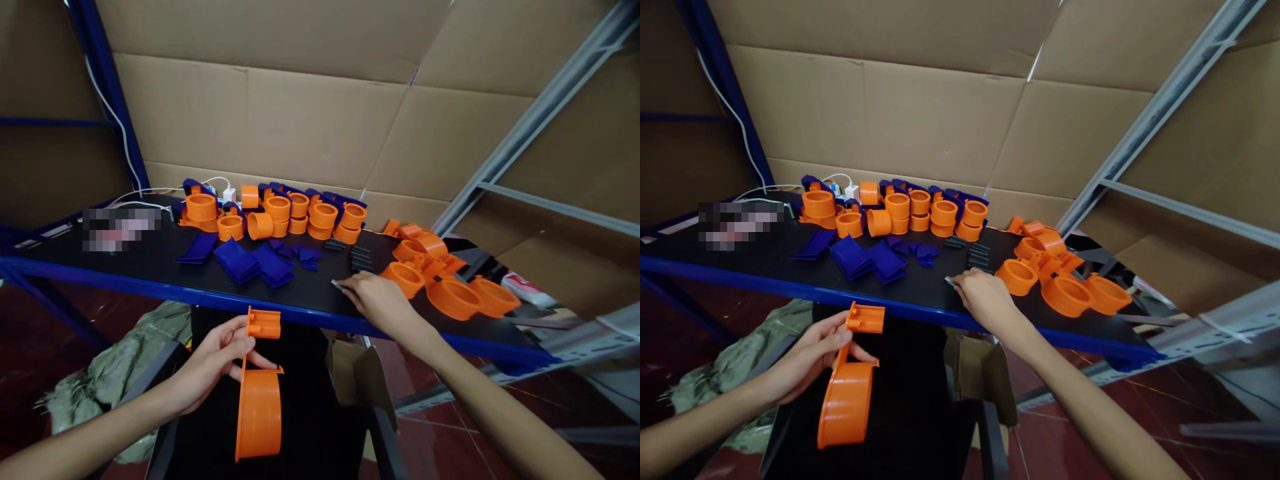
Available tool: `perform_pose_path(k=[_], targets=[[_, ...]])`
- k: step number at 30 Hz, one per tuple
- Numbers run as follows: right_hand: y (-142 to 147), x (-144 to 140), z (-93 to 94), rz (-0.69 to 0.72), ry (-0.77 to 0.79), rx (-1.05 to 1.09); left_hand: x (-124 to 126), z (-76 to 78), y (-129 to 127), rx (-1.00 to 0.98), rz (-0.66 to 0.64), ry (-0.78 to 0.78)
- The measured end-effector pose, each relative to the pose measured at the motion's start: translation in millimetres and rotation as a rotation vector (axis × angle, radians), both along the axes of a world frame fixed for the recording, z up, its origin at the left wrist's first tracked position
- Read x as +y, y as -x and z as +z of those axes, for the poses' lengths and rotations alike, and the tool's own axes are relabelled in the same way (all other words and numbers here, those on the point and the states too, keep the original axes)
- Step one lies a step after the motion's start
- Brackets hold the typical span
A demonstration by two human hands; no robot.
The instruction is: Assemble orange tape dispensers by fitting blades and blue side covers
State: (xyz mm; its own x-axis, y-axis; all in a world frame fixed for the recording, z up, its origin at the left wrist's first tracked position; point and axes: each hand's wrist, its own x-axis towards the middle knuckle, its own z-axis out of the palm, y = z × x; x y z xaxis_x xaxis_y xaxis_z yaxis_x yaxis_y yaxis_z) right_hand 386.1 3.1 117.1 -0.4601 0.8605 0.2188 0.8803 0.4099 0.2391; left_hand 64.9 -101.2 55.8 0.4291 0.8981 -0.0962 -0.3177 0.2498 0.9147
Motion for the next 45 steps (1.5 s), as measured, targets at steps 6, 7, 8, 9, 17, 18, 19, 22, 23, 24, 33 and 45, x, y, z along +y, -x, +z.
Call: perform_pose_path(k=[6,7,8,9,17,18,19,22,23,24,33,45], targets=[[3,-5,-4.9,-0.042,-0.097,0.058,-1,2.8,0,0.025,0.008,-0.015],[3,-6,-4.2,-0.044,-0.098,0.085,0,2.2,0,0.036,0.004,-0.023],[3,-6,-3.2,-0.046,-0.093,0.116,0,1.3,0,0.045,0.001,-0.028],[2,-5,-2.1,-0.049,-0.085,0.149,0,0.4,0,0.05,-0.003,-0.032],[23,-5,8.1,0.031,-0.1,0.265,0,-3.1,-1,0.053,-0.015,-0.027],[27,-7,9.2,0.066,-0.086,0.272,0,-3.1,0,0.061,-0.015,-0.027],[31,-9,10.2,0.103,-0.07,0.278,0,-3.1,0,0.07,-0.015,-0.027],[37,-12,11.4,0.13,-0.078,0.241,1,-3.4,0,0.083,-0.01,-0.027],[36,-11,11.3,0.108,-0.096,0.21,1,-3.5,1,0.085,-0.009,-0.027],[34,-9,10.9,0.078,-0.111,0.18,1,-3.6,1,0.087,-0.01,-0.027],[8,11,6.6,-0.065,-0.072,0.172,4,-4.0,0,0.105,-0.018,-0.015],[6,17,18.7,0.043,0.1,0.579,3,-4.5,1,0.117,-0.033,-0.018]])
